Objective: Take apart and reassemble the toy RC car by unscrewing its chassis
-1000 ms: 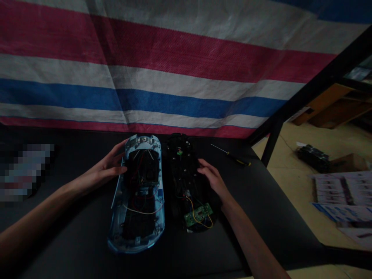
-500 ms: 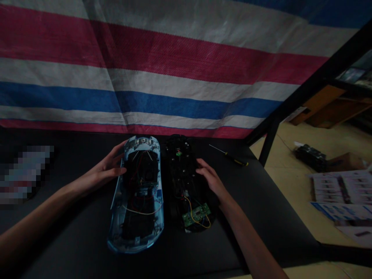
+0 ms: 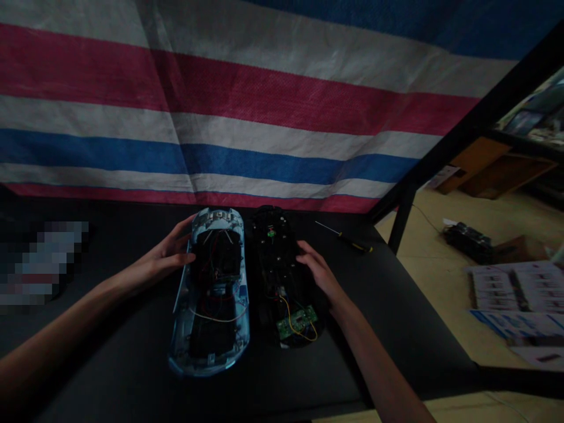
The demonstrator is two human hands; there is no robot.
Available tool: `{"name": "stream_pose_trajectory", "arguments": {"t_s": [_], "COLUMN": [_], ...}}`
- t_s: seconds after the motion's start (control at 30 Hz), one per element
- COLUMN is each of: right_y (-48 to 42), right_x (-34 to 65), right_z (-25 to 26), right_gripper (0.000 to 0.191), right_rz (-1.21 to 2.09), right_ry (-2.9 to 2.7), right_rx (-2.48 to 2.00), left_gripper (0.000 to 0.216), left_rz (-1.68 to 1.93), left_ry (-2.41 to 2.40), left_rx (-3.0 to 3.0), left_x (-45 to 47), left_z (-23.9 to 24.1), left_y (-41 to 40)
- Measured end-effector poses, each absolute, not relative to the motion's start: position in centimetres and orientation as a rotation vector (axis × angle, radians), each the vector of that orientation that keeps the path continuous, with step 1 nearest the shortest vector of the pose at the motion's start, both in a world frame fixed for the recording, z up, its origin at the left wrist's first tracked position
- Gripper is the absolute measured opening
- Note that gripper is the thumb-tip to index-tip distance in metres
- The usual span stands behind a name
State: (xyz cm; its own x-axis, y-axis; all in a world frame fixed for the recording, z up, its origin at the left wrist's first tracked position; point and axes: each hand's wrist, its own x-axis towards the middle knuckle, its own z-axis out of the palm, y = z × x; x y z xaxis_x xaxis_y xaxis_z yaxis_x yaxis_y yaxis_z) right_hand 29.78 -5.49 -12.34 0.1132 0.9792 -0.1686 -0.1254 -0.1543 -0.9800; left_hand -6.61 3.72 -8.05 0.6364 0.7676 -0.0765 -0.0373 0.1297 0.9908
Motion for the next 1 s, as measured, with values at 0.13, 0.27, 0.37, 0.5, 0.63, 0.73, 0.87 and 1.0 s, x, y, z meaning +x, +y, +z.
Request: {"name": "stream_pose_trajectory", "arguments": {"t_s": [0.13,0.27,0.37,0.5,0.63,0.73,0.87,1.0], "right_y": [-5.50,-5.46,-5.43,-5.39,-5.25,-5.14,-5.20,-5.42], "right_x": [29.60,29.44,29.39,29.48,29.69,29.79,29.70,29.46], "right_z": [-12.24,-12.09,-12.02,-12.23,-12.61,-12.70,-12.39,-11.86], "right_gripper": [0.035,0.034,0.033,0.035,0.038,0.037,0.037,0.035], "right_rz": [1.279,1.269,1.265,1.259,1.254,1.256,1.260,1.277], "right_ry": [-0.930,-0.927,-0.923,-0.909,-0.883,-0.885,-0.891,-0.920], "right_rx": [-1.298,-1.293,-1.297,-1.313,-1.341,-1.344,-1.344,-1.324], "left_gripper": [0.092,0.090,0.089,0.090,0.089,0.088,0.088,0.090], "left_rz": [0.654,0.653,0.662,0.668,0.674,0.673,0.664,0.657], "left_ry": [0.690,0.684,0.679,0.680,0.682,0.681,0.696,0.698], "left_rx": [1.326,1.335,1.333,1.327,1.331,1.328,1.340,1.359], "left_x": [-6.75,-6.79,-6.73,-6.60,-6.48,-6.44,-6.49,-6.62], "left_z": [-8.26,-8.36,-8.34,-8.26,-8.16,-8.01,-7.86,-8.07], "left_y": [3.92,4.00,3.93,3.82,3.78,3.72,3.65,3.81]}}
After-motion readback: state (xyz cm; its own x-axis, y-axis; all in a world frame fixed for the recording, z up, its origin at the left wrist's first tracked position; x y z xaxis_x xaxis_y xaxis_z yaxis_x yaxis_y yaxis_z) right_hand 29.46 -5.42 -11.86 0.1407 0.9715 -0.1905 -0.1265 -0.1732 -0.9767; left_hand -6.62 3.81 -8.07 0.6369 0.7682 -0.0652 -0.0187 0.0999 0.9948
